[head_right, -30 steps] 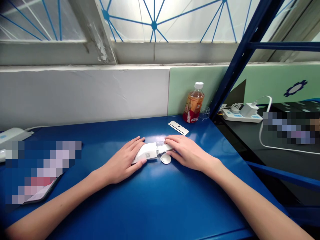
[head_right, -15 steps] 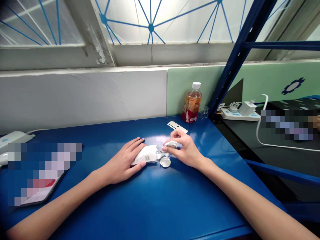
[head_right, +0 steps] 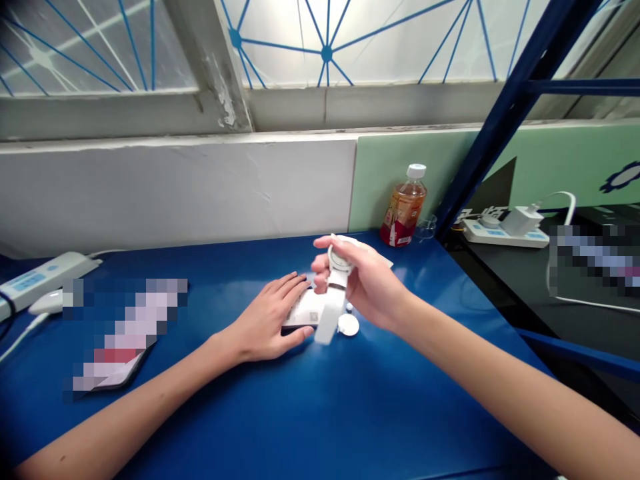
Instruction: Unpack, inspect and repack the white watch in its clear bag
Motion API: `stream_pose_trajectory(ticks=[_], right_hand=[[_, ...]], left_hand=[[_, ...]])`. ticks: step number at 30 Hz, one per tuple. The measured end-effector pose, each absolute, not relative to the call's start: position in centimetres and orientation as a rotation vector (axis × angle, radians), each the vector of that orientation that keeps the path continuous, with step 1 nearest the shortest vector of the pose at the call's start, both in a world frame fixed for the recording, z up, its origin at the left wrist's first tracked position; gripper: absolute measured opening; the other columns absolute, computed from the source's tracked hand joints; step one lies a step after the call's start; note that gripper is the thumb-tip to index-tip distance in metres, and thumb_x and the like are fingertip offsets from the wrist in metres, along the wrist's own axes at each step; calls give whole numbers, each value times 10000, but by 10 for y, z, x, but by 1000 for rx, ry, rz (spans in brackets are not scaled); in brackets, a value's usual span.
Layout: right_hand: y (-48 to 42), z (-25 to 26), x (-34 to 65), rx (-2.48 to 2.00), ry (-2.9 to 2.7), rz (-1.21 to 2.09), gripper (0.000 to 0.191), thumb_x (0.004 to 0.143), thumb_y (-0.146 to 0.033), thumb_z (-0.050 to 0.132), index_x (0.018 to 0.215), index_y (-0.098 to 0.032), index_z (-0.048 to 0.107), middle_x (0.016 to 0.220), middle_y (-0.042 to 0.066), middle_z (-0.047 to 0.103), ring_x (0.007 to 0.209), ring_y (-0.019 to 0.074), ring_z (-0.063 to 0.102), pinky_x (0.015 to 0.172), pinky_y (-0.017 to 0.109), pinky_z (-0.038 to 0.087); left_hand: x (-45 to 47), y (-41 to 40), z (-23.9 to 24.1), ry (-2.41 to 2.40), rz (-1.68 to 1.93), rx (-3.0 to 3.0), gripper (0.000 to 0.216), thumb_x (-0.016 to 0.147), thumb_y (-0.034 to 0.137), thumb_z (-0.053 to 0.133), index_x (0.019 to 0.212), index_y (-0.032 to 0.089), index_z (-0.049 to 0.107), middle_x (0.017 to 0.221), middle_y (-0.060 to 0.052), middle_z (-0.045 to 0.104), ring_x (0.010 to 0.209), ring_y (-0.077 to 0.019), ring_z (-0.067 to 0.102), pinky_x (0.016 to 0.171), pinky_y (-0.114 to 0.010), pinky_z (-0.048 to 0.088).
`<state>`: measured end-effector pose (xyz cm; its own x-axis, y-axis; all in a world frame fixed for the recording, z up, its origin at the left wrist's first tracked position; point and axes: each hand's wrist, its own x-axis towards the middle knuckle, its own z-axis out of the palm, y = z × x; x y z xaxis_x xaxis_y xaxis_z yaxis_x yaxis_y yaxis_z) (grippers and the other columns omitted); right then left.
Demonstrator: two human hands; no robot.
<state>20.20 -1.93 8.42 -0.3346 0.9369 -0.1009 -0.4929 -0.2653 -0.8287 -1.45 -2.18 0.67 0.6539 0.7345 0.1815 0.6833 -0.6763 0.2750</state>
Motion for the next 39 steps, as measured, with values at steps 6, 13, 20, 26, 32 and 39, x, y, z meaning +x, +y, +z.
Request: stream_pose_trajectory(ticks=[6,13,20,26,32,39], right_hand=[[19,79,176,-784,-536,1998,224,929,-161,410,1039,-108,598,685,40,660,577,131,649,546,230,567],[28,65,175,-497,-726,2064,359,1039,-296,306,1118,-121,610,1067,86,724,821,118,706,681,206,595],[28,57,181,-448,-977,2045,453,1033,-481,220,1303,-275,519,1170,30,711,998,150,695,901,352,560],[26,55,183,-438,-1083,2093,522,1008,-416,215,1148,-115,618,1368,143,593,1266,229,559,1109,428,399],[26,53,179,-474,-1012,2122,540,1046,-412,153,1196,-146,599,1337,112,622,1140,184,644,1049,371,456],[30,47,177,-573,-877,2116,506,1052,-420,229,1168,-130,627,1265,119,664,933,163,706,829,296,573]], left_hand=[[-13,-24,27,897,749,2574,613,839,426,609,1371,160,463,1461,-176,440,1350,-356,395,1105,-506,336],[12,-39,51,846,852,1651,252,937,384,544,908,159,653,873,-72,690,797,-201,650,764,-332,522],[38,-32,41,670,809,980,332,924,407,603,986,86,665,858,-98,683,687,-164,661,674,-313,558],[38,-34,33,591,761,774,306,996,325,494,1018,62,650,879,-145,714,703,-198,703,672,-344,583],[38,-37,39,632,700,697,367,1018,331,432,1002,35,648,905,-197,724,752,-241,727,732,-388,580],[32,-31,39,615,605,769,350,990,338,501,1012,38,678,1034,-235,715,883,-284,730,856,-431,546]])
